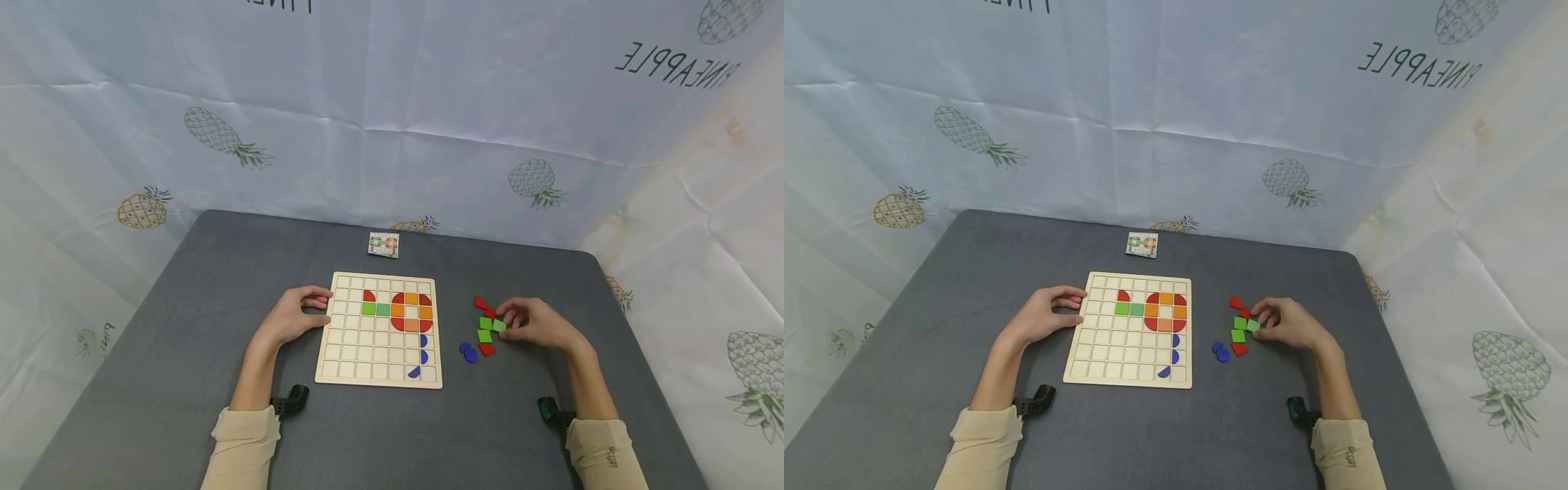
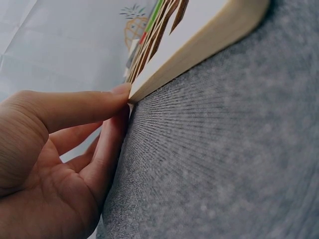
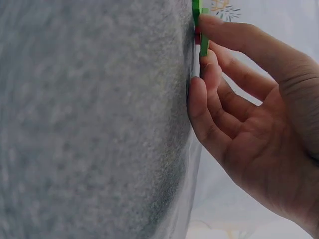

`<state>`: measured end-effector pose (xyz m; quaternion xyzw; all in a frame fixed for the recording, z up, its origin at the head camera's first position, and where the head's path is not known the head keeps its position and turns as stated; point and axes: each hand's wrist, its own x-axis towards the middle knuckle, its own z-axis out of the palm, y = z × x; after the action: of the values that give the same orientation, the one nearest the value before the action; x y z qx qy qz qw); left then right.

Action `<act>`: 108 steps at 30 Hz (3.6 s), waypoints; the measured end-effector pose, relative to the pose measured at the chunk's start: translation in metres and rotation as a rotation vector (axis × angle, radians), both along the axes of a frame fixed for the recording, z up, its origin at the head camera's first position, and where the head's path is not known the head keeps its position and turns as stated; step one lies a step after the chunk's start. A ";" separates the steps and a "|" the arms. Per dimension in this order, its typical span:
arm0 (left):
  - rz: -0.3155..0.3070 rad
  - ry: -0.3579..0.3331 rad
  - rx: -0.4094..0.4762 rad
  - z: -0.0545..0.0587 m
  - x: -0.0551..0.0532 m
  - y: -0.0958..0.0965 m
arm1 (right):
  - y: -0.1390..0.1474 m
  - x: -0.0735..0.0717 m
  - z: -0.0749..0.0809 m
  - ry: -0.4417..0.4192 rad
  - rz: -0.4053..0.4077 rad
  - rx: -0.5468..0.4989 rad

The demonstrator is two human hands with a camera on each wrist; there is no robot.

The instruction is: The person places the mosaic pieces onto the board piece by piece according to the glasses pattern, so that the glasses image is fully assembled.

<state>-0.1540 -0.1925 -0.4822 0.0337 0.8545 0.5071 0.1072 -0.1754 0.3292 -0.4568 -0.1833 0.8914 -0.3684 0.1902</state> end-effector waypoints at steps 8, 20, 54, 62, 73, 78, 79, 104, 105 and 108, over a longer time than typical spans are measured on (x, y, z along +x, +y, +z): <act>0.006 -0.001 0.002 0.000 0.000 0.000 | -0.018 -0.005 0.010 0.076 0.000 -0.032; 0.003 0.009 0.001 -0.001 0.001 0.000 | -0.081 -0.028 0.036 0.127 0.050 -0.091; -0.017 0.014 0.012 0.000 0.000 0.000 | -0.266 -0.080 0.006 0.098 0.375 0.001; -0.013 0.009 0.012 0.001 0.000 0.001 | -0.281 -0.079 0.002 0.106 0.349 0.071; -0.019 0.009 0.006 0.002 0.000 0.000 | -0.282 -0.078 0.004 0.138 0.405 0.086; -0.020 0.015 0.003 0.001 0.001 0.000 | -0.281 -0.075 0.007 0.151 0.470 0.099; -0.020 0.015 0.005 0.001 0.001 -0.001 | -0.280 -0.075 0.007 0.148 0.471 0.100; -0.015 0.012 0.007 0.001 0.001 0.000 | -0.225 -0.072 0.016 0.149 0.364 0.020; -0.015 0.012 0.007 0.001 0.001 0.000 | -0.220 -0.072 0.017 0.150 0.351 0.008; -0.014 0.012 0.004 0.001 0.001 0.000 | -0.203 -0.071 0.023 0.148 0.312 -0.007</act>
<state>-0.1532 -0.1927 -0.4811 0.0430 0.8538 0.5079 0.1057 -0.2467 0.1260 -0.4340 -0.3467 0.8624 -0.3230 0.1782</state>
